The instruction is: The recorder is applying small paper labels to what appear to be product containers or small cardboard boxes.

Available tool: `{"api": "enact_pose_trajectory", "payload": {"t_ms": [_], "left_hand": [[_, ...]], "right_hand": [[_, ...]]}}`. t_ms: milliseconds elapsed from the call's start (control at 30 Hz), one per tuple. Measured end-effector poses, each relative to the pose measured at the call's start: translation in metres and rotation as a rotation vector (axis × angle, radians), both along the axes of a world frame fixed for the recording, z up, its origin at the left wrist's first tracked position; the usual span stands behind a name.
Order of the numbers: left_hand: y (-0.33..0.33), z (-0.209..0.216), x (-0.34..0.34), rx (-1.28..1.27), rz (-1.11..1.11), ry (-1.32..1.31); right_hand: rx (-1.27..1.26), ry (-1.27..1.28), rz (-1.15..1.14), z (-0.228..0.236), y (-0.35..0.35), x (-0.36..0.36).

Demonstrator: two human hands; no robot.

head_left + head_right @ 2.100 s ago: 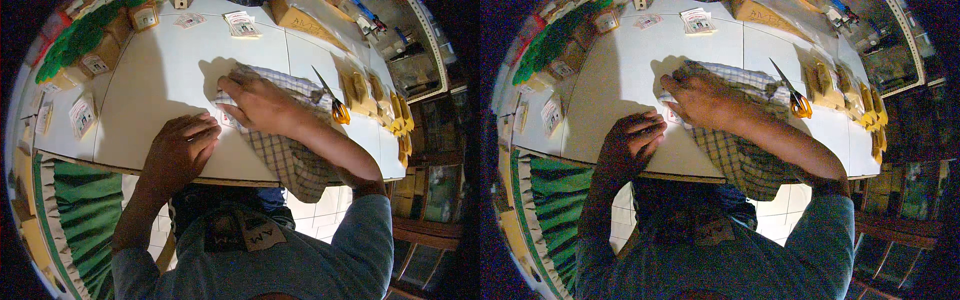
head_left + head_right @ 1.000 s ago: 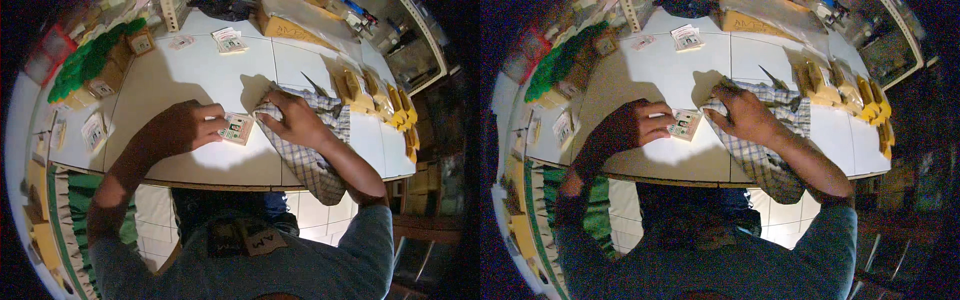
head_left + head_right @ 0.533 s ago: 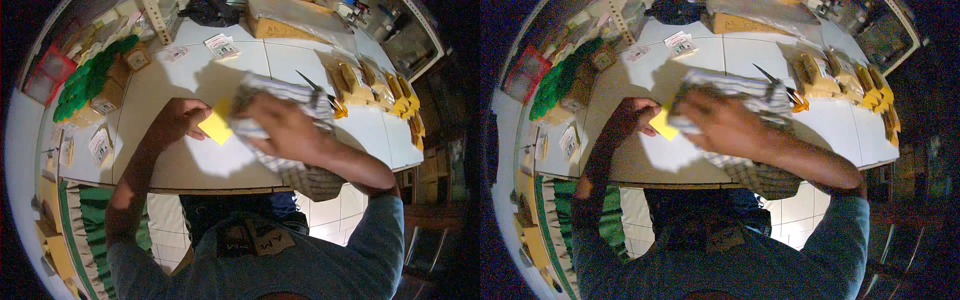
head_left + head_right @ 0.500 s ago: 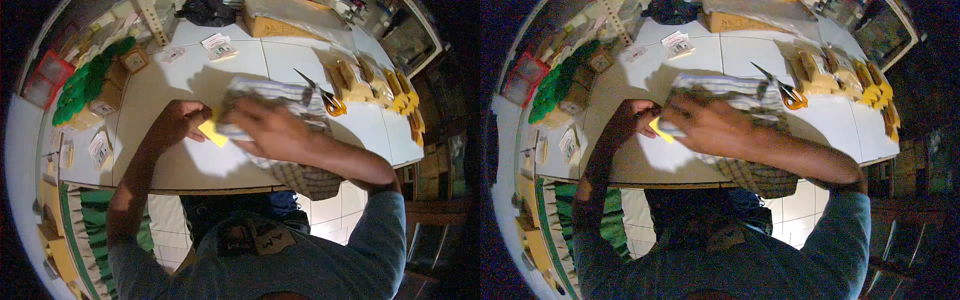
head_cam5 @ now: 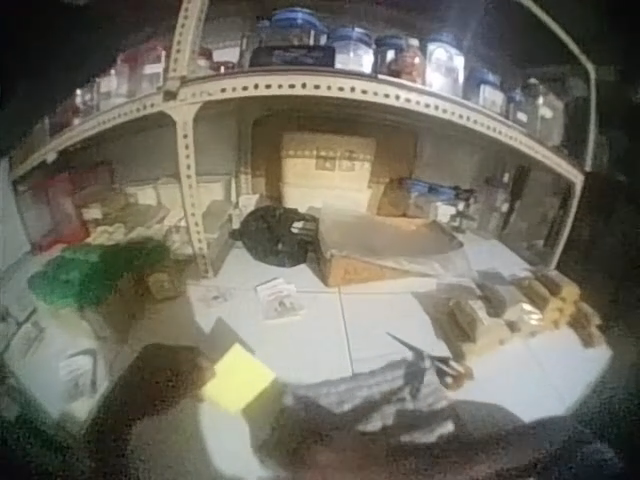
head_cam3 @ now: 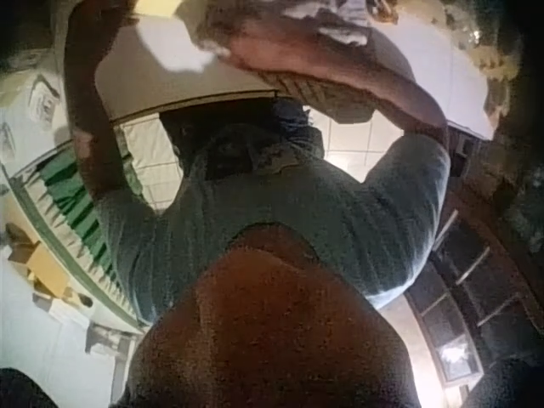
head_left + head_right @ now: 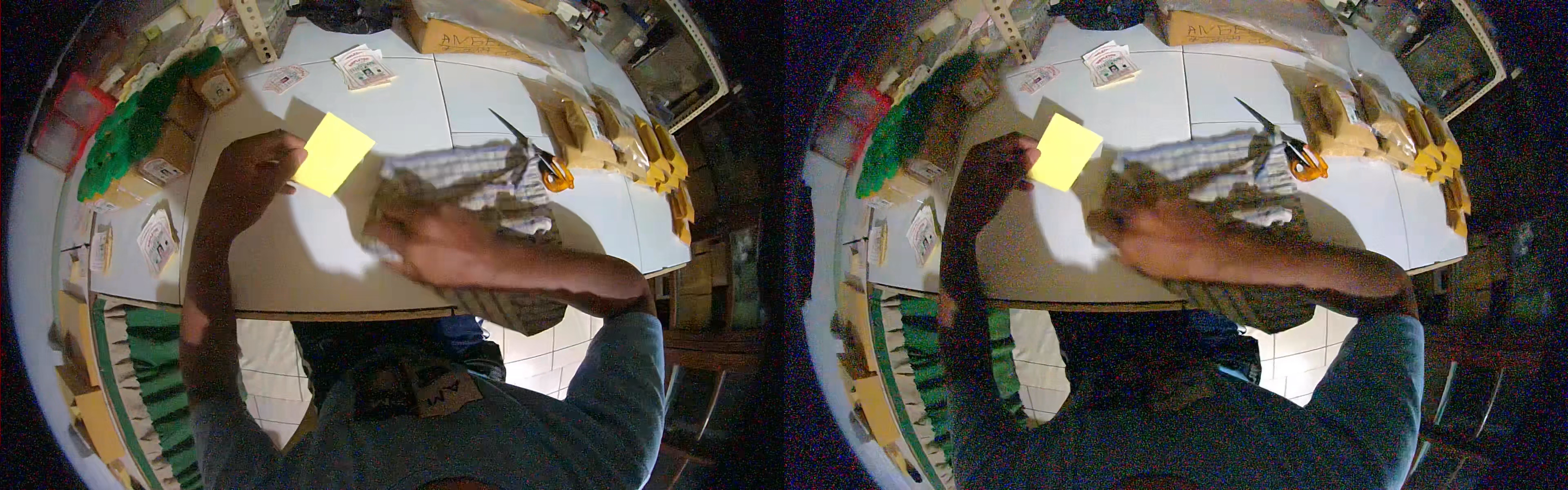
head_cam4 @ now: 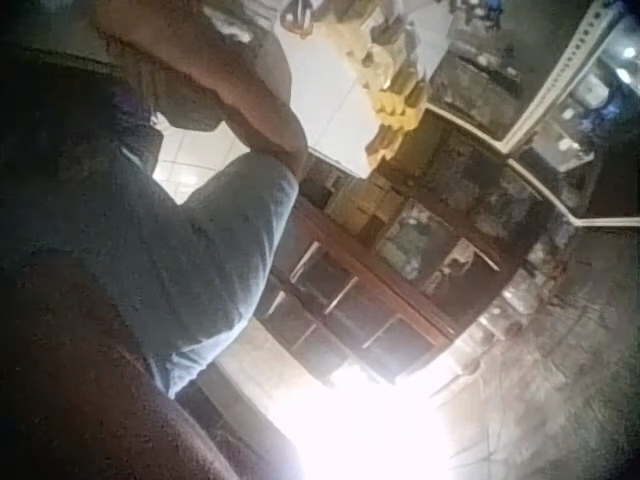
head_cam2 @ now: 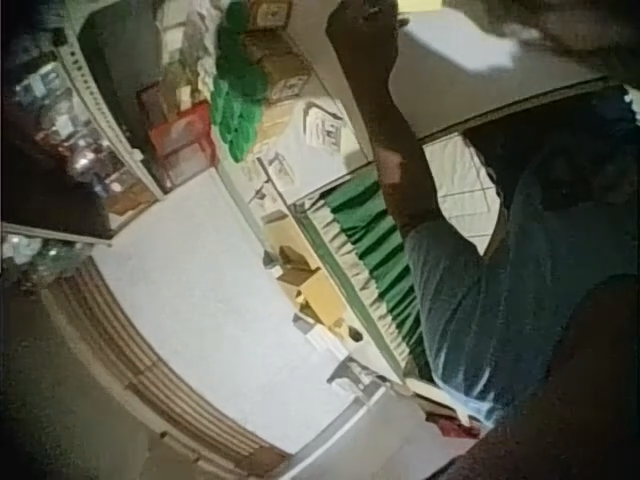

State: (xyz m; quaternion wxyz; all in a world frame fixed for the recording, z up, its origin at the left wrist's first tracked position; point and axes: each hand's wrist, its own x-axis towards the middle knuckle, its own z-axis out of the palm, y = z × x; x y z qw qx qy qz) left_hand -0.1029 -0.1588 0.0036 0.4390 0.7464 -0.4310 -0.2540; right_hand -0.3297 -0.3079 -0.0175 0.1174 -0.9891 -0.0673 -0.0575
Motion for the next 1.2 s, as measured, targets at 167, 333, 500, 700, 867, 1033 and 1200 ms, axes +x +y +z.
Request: {"api": "enact_pose_trajectory", "payload": {"t_ms": [167,333,500,700,867,1033,1200], "left_hand": [[-0.01,0.015,0.008,-0.016,0.015,-0.17],[-0.061,0.031,0.024,-0.409,-0.069,-0.89],[-0.128,-0.019,0.108,-0.479,-0.102,-0.87],[-0.108,-0.033,0.118,-0.403,-0.066,-0.824],[-0.026,0.047,0.059,-0.027,0.312,-0.518],[0.128,0.063,0.091,-0.117,0.434,-0.905],[0.201,0.028,0.101,0.027,0.371,-0.482]], "right_hand": [[0.085,0.072,0.279,-0.022,0.0,-0.024],[0.363,0.023,0.299,-0.006,-0.021,-0.038],[0.34,-0.04,0.322,-0.001,-0.015,-0.038],[0.407,-0.182,0.372,-0.006,-0.017,-0.036],[0.471,-0.072,0.328,-0.006,-0.028,-0.04],[0.484,0.0,0.297,0.009,-0.025,-0.038],[0.582,0.162,0.195,0.013,-0.022,-0.034]]}}
